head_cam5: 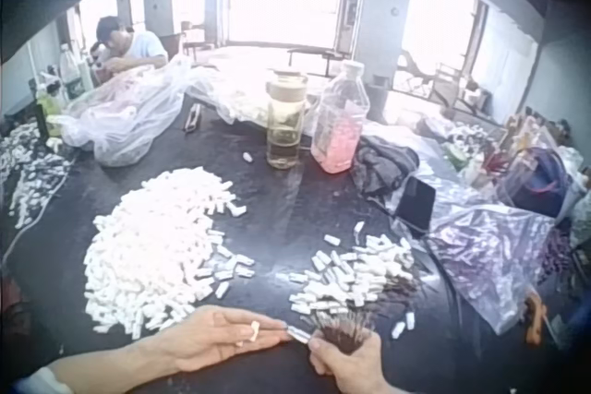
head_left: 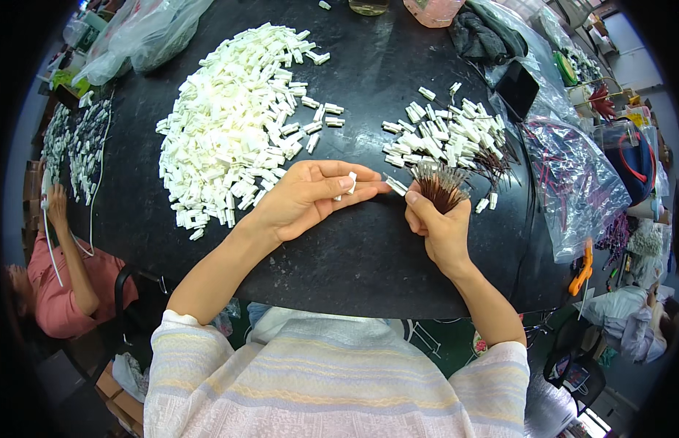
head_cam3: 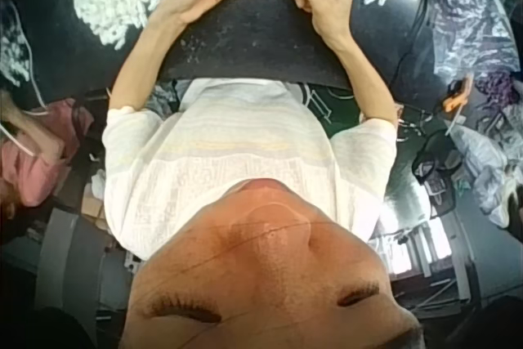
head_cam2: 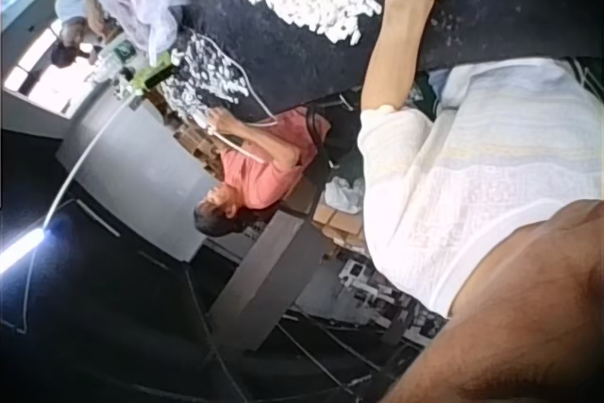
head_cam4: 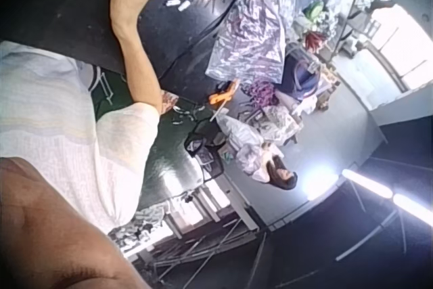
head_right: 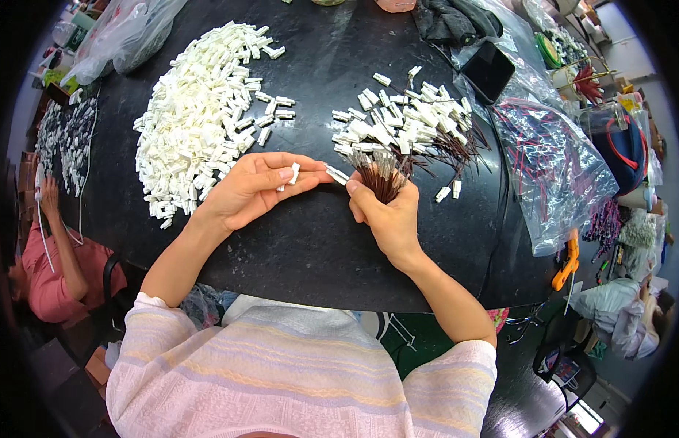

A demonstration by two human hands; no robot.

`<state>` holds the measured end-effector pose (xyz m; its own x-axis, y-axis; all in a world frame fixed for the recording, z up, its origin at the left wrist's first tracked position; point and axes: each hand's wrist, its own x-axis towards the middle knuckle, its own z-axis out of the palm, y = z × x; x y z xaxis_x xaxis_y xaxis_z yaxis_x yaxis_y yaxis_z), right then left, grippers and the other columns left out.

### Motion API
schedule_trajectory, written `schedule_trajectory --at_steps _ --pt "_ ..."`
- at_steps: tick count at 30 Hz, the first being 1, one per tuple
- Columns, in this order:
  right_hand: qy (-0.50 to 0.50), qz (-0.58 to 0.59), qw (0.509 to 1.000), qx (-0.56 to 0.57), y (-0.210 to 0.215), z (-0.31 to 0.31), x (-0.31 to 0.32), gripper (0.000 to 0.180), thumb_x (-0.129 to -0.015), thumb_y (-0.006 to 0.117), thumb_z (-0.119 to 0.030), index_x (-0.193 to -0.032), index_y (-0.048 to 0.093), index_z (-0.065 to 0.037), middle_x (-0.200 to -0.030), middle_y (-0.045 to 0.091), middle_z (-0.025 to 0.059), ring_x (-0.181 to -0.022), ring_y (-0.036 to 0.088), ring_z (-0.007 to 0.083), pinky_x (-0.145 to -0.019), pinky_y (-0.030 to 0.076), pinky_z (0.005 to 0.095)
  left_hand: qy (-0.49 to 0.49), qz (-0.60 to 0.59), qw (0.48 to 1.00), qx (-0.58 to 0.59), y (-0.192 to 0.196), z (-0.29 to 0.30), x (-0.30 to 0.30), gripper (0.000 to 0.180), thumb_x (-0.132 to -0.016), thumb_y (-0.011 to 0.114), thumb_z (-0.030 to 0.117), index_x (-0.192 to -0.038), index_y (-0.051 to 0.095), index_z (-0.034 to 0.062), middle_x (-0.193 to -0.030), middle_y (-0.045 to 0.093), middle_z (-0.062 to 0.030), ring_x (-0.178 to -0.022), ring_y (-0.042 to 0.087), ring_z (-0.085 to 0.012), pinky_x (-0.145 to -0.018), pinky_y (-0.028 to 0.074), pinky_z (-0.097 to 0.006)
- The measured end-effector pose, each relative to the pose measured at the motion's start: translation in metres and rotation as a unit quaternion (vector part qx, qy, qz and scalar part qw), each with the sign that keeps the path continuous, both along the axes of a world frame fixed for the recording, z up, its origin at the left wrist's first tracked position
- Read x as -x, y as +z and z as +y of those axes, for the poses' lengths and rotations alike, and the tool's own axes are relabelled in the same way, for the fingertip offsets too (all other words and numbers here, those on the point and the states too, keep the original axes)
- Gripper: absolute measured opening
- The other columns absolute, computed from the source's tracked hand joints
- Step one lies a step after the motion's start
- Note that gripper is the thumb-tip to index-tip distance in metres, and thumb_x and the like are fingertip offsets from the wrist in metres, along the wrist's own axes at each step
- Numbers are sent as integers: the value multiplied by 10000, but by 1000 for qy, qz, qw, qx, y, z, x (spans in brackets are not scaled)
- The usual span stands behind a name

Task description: The person assembles wiring components by taking plastic connector housings and inserting wire terminals into them one by one by hand.

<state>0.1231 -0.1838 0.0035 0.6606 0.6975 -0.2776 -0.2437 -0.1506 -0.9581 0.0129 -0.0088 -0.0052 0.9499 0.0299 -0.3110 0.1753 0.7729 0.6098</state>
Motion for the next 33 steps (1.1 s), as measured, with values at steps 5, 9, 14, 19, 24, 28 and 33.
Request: schedule_trajectory --at_steps 5,9,14,19,24,28,33 --pt "4 -15 1000 -20 -2 1 4 44 -800 549 -44 -783 532 -7 -562 490 -7 -507 438 43 -477 334 197 51 -8 997 -59 0 1 3 131 -834 556 75 -885 542 -44 -1103 518 -216 -1066 520 -280 -919 437 -326" --pt "4 -65 997 -37 -9 1 10 35 -774 556 -7 -789 524 -7 -650 501 -9 -564 436 31 -504 348 188 67 13 990 -125 -1 -4 5 100 -829 573 83 -845 569 -15 -956 564 -117 -898 568 -175 -734 470 -229" --pt "20 -119 992 -46 -11 4 14 68 -745 570 17 -781 516 -4 -683 487 -19 -590 420 21 -510 342 178 93 62 976 -189 3 -8 10 138 -802 626 113 -864 587 -4 -669 540 -22 -514 375 -28 -457 285 -157" --pt "32 -141 989 -34 -12 5 13 83 -726 569 34 -770 507 1 -671 474 -17 -581 411 22 -496 334 181 91 78 985 -124 2 -8 9 119 -812 615 119 -823 579 5 -659 541 -29 -481 368 -18 -415 252 -151" --pt "29 -133 990 -39 -10 6 15 87 -723 570 36 -766 501 4 -670 466 -15 -577 408 24 -494 332 182 82 79 987 -112 5 -9 8 114 -814 613 119 -811 578 11 -648 539 -25 -461 359 -17 -407 238 -147" --pt "35 -162 985 -45 -11 8 15 85 -718 576 33 -749 502 6 -662 457 -11 -565 393 33 -484 318 195 69 78 977 -184 4 -15 9 121 -805 626 129 -782 592 15 -631 551 -23 -465 369 -10 -405 241 -150" --pt "57 -185 980 -35 -12 8 15 91 -712 590 24 -736 503 7 -654 441 1 -548 374 45 -479 303 213 80 71 971 -216 3 -21 10 116 -804 626 121 -767 603 14 -621 562 -23 -477 381 -6 -410 247 -152"
